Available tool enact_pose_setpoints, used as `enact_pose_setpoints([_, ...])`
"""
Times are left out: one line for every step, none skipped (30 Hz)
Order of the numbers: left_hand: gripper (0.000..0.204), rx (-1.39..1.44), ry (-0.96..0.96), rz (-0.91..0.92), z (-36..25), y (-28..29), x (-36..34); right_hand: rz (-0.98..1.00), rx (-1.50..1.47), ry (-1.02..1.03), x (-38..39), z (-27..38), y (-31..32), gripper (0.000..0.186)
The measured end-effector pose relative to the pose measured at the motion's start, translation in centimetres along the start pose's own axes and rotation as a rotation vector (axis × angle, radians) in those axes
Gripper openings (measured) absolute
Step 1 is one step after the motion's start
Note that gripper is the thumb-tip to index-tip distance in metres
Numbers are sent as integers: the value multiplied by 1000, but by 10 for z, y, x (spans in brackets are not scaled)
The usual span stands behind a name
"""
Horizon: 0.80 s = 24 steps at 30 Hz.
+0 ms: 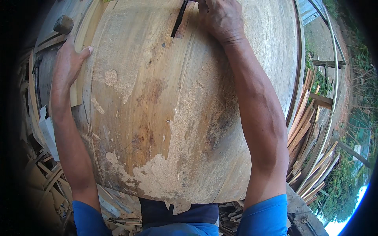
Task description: The person measures a wooden board using a tape measure and cuts it on a table saw, then sorts the resulting pieces into a pile of lumber.
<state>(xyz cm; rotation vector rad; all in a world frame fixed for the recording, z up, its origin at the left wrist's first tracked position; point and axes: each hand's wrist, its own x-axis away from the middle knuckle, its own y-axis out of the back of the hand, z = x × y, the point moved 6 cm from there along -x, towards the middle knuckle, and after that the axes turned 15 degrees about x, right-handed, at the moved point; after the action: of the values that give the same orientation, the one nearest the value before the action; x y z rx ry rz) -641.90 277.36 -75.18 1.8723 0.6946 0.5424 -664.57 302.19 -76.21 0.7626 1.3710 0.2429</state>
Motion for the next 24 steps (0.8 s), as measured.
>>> enact_pose_setpoints([52,9,-14,-18,-1,1,1,-1,-1,1,0,0,1,13])
enact_pose_setpoints([49,17,-28,-37,-2,2,1,25,-2,-10,1,0,1,14])
enact_pose_setpoints([49,18,-28,-38,-2,1,1,50,-2,-22,1,-1,1,14])
enact_pose_setpoints([49,13,-31,-45,-1,1,0,49,-1,-21,1,-1,1,14])
enact_pose_setpoints([49,9,-34,-52,0,1,0,44,-1,-13,1,-1,1,14])
enact_pose_setpoints([49,9,-34,-54,2,0,0,39,-3,-4,0,-1,1,14])
enact_pose_setpoints([49,-12,-30,-57,3,0,-1,38,-3,-4,0,0,1,14])
enact_pose_setpoints([49,-33,-27,-60,4,0,-1,50,-6,-7,0,0,0,15])
enact_pose_setpoints([49,-32,-28,-61,2,0,-1,63,-7,-10,0,-1,0,16])
enact_pose_setpoints([49,-16,-25,-66,0,1,1,62,-5,-10,0,-2,0,16])
enact_pose_setpoints([49,-1,-22,-70,-1,2,1,56,13,20,-1,-1,-1,16])
enact_pose_setpoints([49,-1,-23,-68,-1,1,1,52,31,48,-1,0,-1,16])
enact_pose_setpoints([49,-1,-25,-65,-1,1,1,54,31,47,0,0,-1,16])
enact_pose_setpoints([48,0,-27,-62,0,0,1,60,36,18,2,-1,-2,16])
enact_pose_setpoints([48,-2,-26,-61,1,0,0,64,40,-11,2,-2,-3,16])
enact_pose_setpoints([48,-12,-27,-55,1,0,0,64,38,-11,2,-2,-3,16])
enact_pose_setpoints([48,-21,-28,-48,2,0,-1,59,39,4,1,-2,-4,16])
enact_pose_setpoints([48,-22,-29,-49,1,0,0,53,42,20,1,-1,-3,16])
enact_pose_setpoints([47,-34,-34,-52,0,0,0,52,42,19,1,-1,-2,16])
enact_pose_setpoints([47,-46,-39,-56,-1,0,0,42,42,34,1,-1,0,16])
enact_pose_setpoints([47,-49,-38,-56,-2,0,1,30,38,47,0,1,0,16])
enact_pose_setpoints([47,-37,-20,-50,-1,0,1,30,36,46,0,2,0,16])
enact_pose_setpoints([47,-25,-2,-43,0,0,1,33,26,40,-1,2,0,16])
enact_pose_setpoints([47,-24,-4,-43,0,-1,0,37,19,35,-1,1,1,16])
